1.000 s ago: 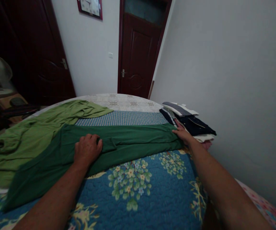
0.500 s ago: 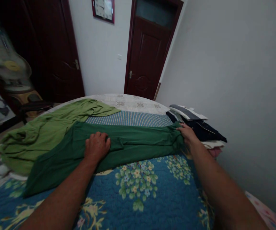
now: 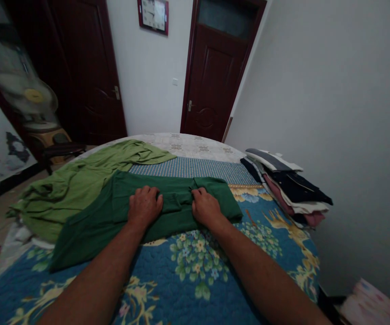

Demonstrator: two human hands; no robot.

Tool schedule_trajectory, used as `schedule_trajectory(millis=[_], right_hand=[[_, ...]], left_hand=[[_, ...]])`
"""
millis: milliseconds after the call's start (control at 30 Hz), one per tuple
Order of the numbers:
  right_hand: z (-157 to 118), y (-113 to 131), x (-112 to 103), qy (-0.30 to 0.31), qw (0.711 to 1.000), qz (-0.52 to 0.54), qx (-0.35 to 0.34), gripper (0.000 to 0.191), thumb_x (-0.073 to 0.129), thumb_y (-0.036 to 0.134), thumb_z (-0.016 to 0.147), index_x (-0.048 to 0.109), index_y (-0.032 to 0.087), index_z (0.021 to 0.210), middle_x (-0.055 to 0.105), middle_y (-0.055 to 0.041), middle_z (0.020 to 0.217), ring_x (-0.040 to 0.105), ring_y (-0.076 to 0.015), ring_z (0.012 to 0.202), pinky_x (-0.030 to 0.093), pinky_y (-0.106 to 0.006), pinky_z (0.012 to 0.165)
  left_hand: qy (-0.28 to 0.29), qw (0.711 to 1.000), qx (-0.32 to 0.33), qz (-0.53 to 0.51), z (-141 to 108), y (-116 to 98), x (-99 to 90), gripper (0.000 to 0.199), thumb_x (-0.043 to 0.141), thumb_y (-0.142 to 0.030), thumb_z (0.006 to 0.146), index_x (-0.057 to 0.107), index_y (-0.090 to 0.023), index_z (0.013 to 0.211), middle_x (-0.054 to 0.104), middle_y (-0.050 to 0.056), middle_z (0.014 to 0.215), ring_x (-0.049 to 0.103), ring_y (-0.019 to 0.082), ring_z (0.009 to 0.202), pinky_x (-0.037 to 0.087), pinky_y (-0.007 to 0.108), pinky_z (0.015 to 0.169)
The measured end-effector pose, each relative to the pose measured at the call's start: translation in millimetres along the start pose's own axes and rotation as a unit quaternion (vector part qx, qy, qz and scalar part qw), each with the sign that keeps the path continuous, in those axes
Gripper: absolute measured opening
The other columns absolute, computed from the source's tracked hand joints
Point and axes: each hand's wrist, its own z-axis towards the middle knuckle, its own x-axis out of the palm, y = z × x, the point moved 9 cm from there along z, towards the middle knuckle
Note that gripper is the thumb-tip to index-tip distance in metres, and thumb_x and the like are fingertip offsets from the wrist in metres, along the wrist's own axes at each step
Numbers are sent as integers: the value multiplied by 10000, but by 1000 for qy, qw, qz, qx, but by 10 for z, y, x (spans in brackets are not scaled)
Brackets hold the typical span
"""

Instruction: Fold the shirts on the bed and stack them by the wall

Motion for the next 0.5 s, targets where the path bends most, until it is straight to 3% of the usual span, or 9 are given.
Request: schedule_trajectory(millis=[133,200,300,500], right_hand=[[-42,-298,-279,-52,997,60,14,477,546,419,1064,600,201,1485,678,-142,1408,694,-279,1187,525,-379,1004],[-40,-527,-333,-42,996,57,50,394,504,412,1085,678,191,1361,750,-129,1261,709,-271,1149,509,-364,989],[-77,-730,-242,14,996,19,85,320,533,433,1069,734,194,1138,780,-123,1095,728,-285,1061,500,-363,911],[-286,-471,-43,30,999,26,21,379,634,511,1017,678,201,1231,752,-120,1150,708,-283,1078,473,-356,898]], left_hand=[[4,1000,-1,-2,2,3,2,374,477,-422,1062,747,-202,1198,703,165,1246,613,356,1182,491,458,912],[-1,1000,1,-4,3,0,0,372,483,-420,1059,747,-197,1197,703,169,1240,613,360,1178,494,465,913],[-11,1000,7,-7,3,-3,12,354,495,-410,1053,746,-196,1182,705,164,1222,616,360,1165,499,470,912],[-32,999,12,-21,2,16,0,339,533,-380,1040,733,-206,1250,722,149,1238,632,361,1173,512,469,925]])
